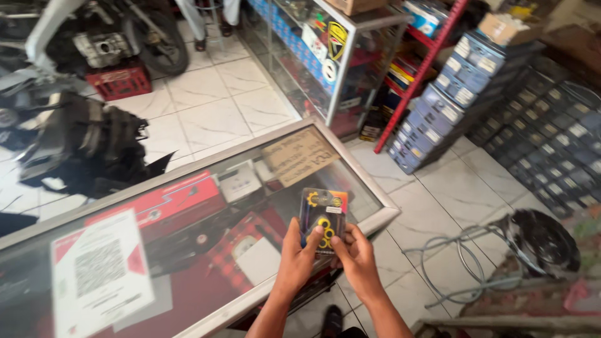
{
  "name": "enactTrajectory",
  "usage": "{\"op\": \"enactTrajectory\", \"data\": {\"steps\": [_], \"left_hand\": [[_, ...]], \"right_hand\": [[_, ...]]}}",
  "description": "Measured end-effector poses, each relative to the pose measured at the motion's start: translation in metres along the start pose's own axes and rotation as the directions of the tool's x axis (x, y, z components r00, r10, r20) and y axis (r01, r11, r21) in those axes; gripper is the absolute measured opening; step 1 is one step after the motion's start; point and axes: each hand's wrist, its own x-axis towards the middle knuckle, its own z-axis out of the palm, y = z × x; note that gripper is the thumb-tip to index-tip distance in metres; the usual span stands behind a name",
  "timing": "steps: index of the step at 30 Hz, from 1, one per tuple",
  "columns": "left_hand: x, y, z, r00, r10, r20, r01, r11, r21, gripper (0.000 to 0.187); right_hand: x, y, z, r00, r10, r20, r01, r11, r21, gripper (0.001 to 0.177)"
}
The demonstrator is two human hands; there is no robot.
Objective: The person moves various packaged motorcycle parts between a display counter and a hanging wire rack, handling items including rollers, seals, and other components one at a time and placing them onto metal hooks.
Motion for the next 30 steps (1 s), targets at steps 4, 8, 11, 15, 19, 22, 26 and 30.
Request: {"op": "enactTrajectory", "data": {"steps": [4,8,11,15,19,22,26,30], "left_hand": [[0.009,-0.002,0.051,0.992,0.051,0.115,-0.051,0.999,-0.005,0.025],[0.025,0.003,0.106,0.967,-0.03,0.252,0.02,0.999,0.043,0.024],[0.042,0.003,0.158,0.914,0.011,0.405,-0.042,0.997,0.068,0.024],[0.063,-0.006,0.237,0.834,0.026,0.552,-0.081,0.994,0.075,0.024],[0.07,-0.026,0.302,0.78,0.014,0.626,-0.111,0.987,0.116,0.023],[0.074,-0.043,0.344,0.739,0.03,0.673,-0.147,0.982,0.119,0.022],[0.075,-0.04,0.399,0.664,0.055,0.746,-0.095,0.995,0.01,0.017],[0.07,-0.032,0.443,0.63,-0.059,0.774,0.064,0.998,0.024,0.015]], "right_hand": [[-0.001,-0.016,-0.051,0.994,-0.09,-0.063,0.09,0.996,-0.009,0.03],[0.004,-0.037,-0.099,0.974,-0.133,-0.183,0.135,0.991,-0.005,0.034],[0.003,-0.054,-0.146,0.945,-0.162,-0.284,0.174,0.985,0.015,0.033],[0.004,-0.077,-0.218,0.888,-0.232,-0.397,0.23,0.972,-0.052,0.031],[-0.001,-0.083,-0.278,0.842,-0.278,-0.462,0.298,0.954,-0.029,0.028],[-0.01,-0.082,-0.317,0.806,-0.319,-0.499,0.345,0.938,-0.041,0.027],[-0.021,-0.091,-0.355,0.761,-0.309,-0.571,0.336,0.94,-0.061,0.027],[-0.035,-0.088,-0.382,0.705,-0.341,-0.622,0.36,0.928,-0.101,0.026]]}}
